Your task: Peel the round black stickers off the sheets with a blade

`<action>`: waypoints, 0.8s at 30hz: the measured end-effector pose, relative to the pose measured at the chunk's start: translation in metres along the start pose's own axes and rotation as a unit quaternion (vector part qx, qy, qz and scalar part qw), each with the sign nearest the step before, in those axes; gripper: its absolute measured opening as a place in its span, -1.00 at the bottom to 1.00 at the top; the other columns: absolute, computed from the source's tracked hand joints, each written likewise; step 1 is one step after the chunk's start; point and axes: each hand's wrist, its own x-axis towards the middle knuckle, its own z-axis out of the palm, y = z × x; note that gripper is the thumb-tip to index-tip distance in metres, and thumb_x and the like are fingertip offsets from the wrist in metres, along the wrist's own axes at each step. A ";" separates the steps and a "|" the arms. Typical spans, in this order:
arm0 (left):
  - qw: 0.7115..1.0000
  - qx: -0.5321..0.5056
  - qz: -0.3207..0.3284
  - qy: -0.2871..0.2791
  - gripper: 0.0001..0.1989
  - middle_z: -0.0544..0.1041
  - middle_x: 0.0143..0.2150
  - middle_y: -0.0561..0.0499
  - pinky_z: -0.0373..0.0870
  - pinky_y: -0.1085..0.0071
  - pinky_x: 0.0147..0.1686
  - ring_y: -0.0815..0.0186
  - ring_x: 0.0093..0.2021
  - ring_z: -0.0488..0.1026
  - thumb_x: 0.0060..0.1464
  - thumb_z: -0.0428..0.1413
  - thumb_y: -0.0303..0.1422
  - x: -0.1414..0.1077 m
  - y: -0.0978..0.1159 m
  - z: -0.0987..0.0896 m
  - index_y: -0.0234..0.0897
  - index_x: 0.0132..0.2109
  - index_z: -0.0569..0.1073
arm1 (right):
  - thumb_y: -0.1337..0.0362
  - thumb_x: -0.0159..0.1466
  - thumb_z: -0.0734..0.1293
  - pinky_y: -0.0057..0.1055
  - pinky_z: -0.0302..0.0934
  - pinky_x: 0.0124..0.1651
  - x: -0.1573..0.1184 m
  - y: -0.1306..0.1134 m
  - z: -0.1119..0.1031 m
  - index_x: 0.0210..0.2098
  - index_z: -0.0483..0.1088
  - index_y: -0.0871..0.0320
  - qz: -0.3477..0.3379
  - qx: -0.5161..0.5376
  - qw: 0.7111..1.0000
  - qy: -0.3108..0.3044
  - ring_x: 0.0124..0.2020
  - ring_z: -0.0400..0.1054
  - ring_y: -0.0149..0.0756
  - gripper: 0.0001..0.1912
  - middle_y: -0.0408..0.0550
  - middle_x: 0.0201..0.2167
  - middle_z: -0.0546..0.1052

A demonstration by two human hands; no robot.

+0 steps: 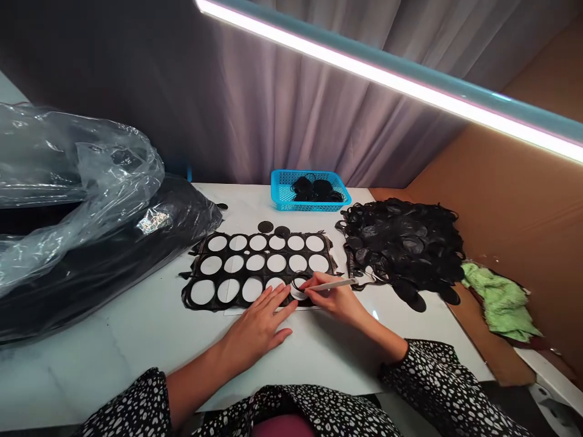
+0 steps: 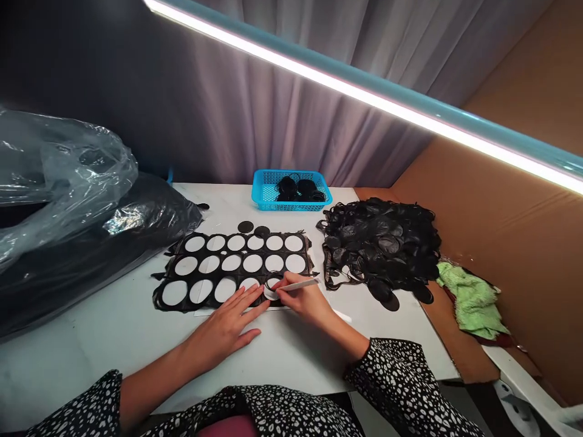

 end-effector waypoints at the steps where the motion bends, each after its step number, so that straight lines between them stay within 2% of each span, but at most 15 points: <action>1: 1.000 -0.003 0.002 -0.003 -0.48 0.17 0.36 -0.20 0.14 0.05 0.29 0.07 0.38 0.07 0.24 0.11 -0.33 -0.002 -0.001 0.001 -0.23 0.30 0.23 | 0.27 0.28 0.28 -0.39 0.23 -0.25 -0.002 0.000 0.005 -0.40 0.36 0.13 -0.003 0.004 1.000 -0.011 -0.30 0.41 -0.28 -0.87 -0.06 -0.28 0.57; 14: 1.000 -0.014 -0.002 -0.009 -0.47 0.16 0.37 -0.19 0.11 0.03 0.29 0.07 0.40 0.00 0.25 0.11 -0.31 -0.004 -0.003 0.002 -0.19 0.32 0.21 | 0.35 0.28 0.29 -0.36 0.22 -0.27 -0.011 0.004 0.015 -0.40 0.35 0.12 -0.044 -0.098 0.994 0.002 -0.30 0.36 -0.27 -0.89 -0.08 -0.32 0.54; 17: 1.000 -0.024 -0.012 0.001 -0.46 0.00 0.43 -0.17 0.12 0.01 0.29 0.03 0.41 -0.07 0.22 0.14 -0.33 -0.005 -0.003 0.001 -0.15 0.31 0.22 | 0.37 0.31 0.26 -0.28 0.21 -0.19 -0.017 0.010 0.023 -0.30 0.38 0.12 -0.102 -0.184 0.978 0.001 -0.24 0.36 -0.22 -0.93 -0.03 -0.22 0.55; 20: 1.000 -0.020 -0.011 0.005 -0.45 -0.12 0.45 -0.20 0.10 -0.02 0.29 -0.01 0.42 -0.11 0.20 0.16 -0.35 -0.005 -0.004 0.001 -0.16 0.30 0.23 | 0.39 0.38 0.19 -0.19 0.15 -0.06 -0.020 0.015 0.028 -0.22 0.38 0.13 -0.192 -0.282 0.940 -0.011 -0.12 0.35 -0.16 -0.85 0.02 -0.11 0.55; 22: 1.000 -0.019 -0.009 0.006 -0.45 -0.14 0.46 -0.19 0.10 -0.04 0.29 -0.03 0.41 -0.11 0.19 0.16 -0.36 -0.005 -0.004 0.002 -0.16 0.30 0.23 | 0.39 0.39 0.16 -0.19 0.12 -0.05 -0.013 0.019 0.018 -0.20 0.39 0.13 -0.211 -0.317 0.924 -0.007 -0.11 0.35 -0.16 -0.83 0.03 -0.12 0.55; 24: 1.000 -0.023 -0.010 0.009 -0.44 -0.14 0.46 -0.16 0.09 -0.04 0.29 -0.05 0.41 -0.09 0.19 0.16 -0.37 -0.006 -0.004 0.003 -0.14 0.30 0.23 | 0.37 0.38 0.16 -0.22 0.13 -0.08 0.001 0.024 -0.005 -0.19 0.39 0.13 -0.179 -0.331 0.926 0.043 -0.16 0.36 -0.17 -0.83 0.03 -0.19 0.55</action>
